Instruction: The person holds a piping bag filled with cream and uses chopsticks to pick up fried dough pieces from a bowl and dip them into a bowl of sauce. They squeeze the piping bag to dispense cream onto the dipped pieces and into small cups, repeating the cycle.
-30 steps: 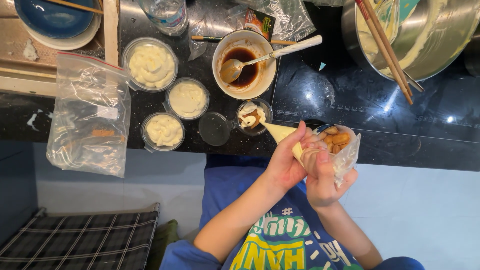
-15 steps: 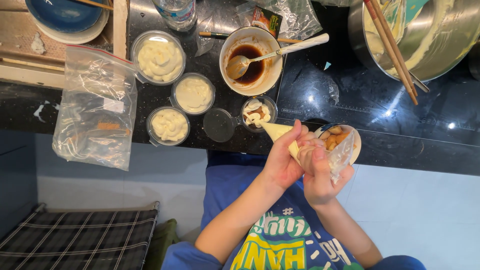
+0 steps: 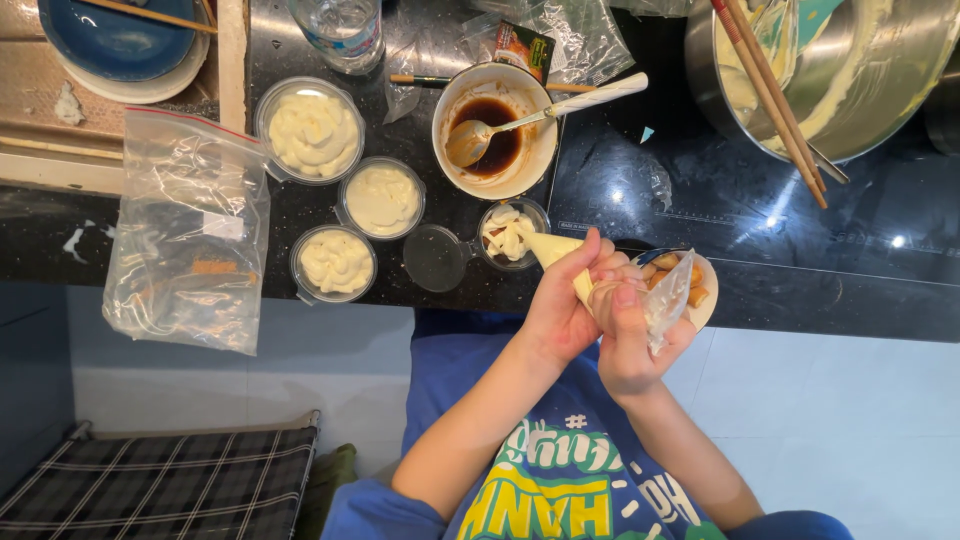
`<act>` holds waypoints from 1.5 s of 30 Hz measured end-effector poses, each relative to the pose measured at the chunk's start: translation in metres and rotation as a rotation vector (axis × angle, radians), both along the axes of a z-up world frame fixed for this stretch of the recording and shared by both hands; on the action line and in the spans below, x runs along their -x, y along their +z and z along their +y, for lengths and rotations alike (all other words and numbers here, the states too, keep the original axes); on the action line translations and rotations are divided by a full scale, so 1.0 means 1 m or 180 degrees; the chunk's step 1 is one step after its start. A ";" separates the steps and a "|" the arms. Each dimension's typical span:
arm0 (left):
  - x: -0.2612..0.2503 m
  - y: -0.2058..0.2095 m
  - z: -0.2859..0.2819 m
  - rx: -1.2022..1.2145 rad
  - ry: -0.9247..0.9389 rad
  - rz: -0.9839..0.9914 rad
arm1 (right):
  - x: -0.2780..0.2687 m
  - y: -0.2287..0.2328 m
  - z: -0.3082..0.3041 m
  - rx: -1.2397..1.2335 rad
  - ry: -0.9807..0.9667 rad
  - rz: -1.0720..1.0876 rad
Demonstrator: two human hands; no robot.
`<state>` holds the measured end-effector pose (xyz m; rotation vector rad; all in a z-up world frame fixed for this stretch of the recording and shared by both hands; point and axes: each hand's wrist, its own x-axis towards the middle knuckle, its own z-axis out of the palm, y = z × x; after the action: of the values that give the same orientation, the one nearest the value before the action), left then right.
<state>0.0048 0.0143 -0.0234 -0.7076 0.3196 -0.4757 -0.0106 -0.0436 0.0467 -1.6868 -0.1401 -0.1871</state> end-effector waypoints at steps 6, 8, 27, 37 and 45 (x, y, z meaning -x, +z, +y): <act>-0.003 0.001 0.001 -0.0103 -0.0088 0.0055 | 0.000 -0.004 -0.003 0.0072 -0.0084 0.0065; 0.000 0.002 -0.002 -0.0078 -0.0102 0.0090 | 0.001 -0.002 -0.003 0.0103 -0.0131 0.0047; 0.014 0.009 0.012 -0.0497 0.0145 0.0264 | 0.018 -0.007 -0.005 -0.0593 0.0081 0.0614; 0.006 0.000 0.014 -0.0372 0.0214 0.0073 | 0.005 -0.004 0.006 0.0068 0.0186 0.0135; 0.013 0.013 0.003 -0.0259 0.0143 0.0120 | 0.004 0.016 0.008 0.0076 -0.0229 0.0281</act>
<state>-0.0078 0.0168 -0.0101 -0.6439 0.3558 -0.4049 -0.0144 -0.0357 0.0627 -1.7220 -0.0156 -0.1649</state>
